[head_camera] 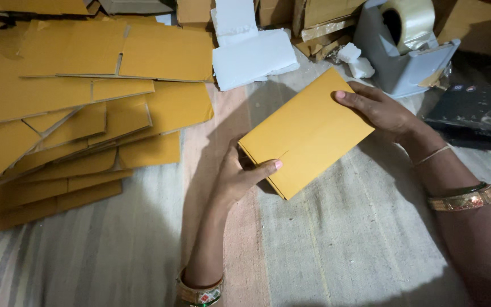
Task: The person picks flat yellow cardboard mailer boxes one at a time from a pile on a bed, folds the side flaps inward, presses the bottom panels together to form each box, and stacks the finished boxes with the pile.
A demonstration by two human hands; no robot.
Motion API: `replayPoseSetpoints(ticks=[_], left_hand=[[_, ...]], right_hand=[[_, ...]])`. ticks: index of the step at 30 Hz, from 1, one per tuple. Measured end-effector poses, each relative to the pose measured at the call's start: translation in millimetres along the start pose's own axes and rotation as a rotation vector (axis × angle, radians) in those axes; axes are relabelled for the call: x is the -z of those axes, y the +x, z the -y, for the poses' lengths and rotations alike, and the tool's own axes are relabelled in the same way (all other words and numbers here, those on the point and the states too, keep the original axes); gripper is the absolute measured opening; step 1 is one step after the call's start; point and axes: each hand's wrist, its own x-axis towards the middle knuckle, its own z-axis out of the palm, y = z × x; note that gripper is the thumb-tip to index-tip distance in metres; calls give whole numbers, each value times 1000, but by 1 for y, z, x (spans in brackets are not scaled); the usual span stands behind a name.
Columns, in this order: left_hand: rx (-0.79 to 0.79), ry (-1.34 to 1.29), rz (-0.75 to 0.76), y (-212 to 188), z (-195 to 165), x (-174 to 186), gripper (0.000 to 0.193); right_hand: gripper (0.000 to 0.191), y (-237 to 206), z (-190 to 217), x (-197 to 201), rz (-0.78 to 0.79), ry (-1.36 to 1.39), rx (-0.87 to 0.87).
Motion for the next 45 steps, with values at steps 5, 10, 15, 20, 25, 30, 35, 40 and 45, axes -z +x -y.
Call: replayPoseSetpoints(ticks=[5, 10, 15, 20, 25, 30, 35, 40, 45], left_hand=[[-22, 19, 23, 1, 5, 2, 90], [-161, -198, 55, 1, 4, 0, 94], [-52, -189, -3, 1, 3, 3, 113], [-163, -191, -36, 4, -6, 5, 116], [-311, 870, -408, -8, -38, -10, 130], [-272, 1447, -111, 4, -62, -66, 145], [-231, 1505, 49, 55, -72, -117, 150], [-332, 1483, 73, 82, -67, -150, 147], [-338, 1454, 69, 84, -59, -148, 146]], right_hand=[[76, 0, -6, 1, 79, 19, 116], [72, 2, -5, 0, 142, 141, 208], [71, 2, 0, -3, 200, 233, 276], [63, 4, -6, -11, 155, 248, 310], [56, 15, -20, -20, -12, -41, 380], [55, 20, -24, -21, -15, -38, 328], [50, 21, -27, -24, -58, -78, 166], [49, 26, -34, -26, 88, 163, 478], [50, 30, -39, -25, 56, -36, 470]])
